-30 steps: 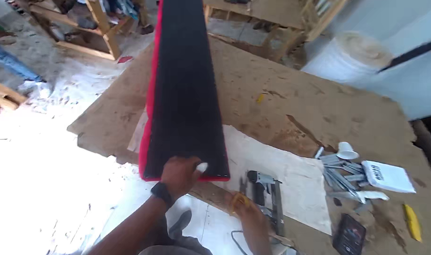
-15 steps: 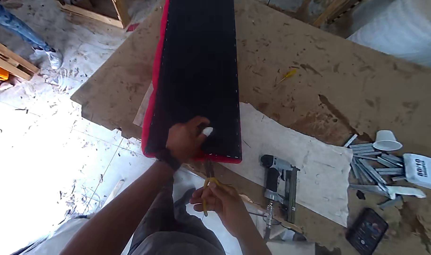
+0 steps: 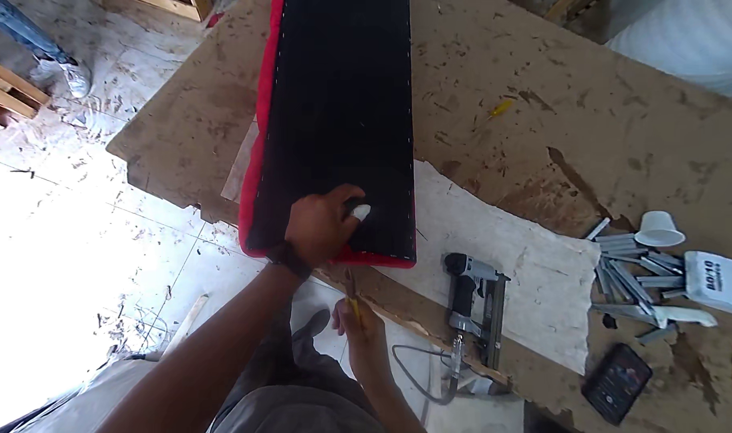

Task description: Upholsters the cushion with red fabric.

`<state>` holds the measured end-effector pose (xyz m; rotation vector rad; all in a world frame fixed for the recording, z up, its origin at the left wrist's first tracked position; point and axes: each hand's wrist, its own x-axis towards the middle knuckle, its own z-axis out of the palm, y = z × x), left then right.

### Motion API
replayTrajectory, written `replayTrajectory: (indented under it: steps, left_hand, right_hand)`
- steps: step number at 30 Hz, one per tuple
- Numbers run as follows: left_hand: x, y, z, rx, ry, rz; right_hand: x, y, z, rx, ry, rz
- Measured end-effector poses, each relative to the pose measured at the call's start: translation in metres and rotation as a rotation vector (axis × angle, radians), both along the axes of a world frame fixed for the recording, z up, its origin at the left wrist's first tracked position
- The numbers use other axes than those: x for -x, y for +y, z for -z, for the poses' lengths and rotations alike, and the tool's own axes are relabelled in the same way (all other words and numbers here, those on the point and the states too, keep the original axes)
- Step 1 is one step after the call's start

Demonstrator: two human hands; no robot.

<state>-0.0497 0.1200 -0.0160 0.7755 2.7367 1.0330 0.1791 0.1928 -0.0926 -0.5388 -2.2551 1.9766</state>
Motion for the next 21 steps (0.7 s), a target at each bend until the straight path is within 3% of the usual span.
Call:
replayTrajectory:
  steps: [4, 7, 16, 19, 21]
  left_hand:
    - [-0.001, -0.007, -0.003, 0.031, -0.05, 0.011]
    - [0.003, -0.002, 0.0, 0.008, -0.018, 0.012]
    - [0.006, -0.002, 0.0, 0.008, -0.009, 0.017]
    - [0.005, -0.001, 0.0, 0.009, -0.007, 0.019]
    - [0.005, -0.001, 0.0, 0.016, 0.001, 0.021]
  right_hand:
    - [-0.002, 0.014, -0.04, 0.63, -0.091, -0.054]
    - [0.01, 0.032, -0.057, 0.788, -0.116, -0.034]
    - [0.02, 0.049, -0.063, 0.932, -0.199, -0.107]
    - [0.029, 0.046, -0.059, 0.8, -0.204, -0.038]
    - [0.028, 0.034, -0.05, 0.5, -0.182, 0.046]
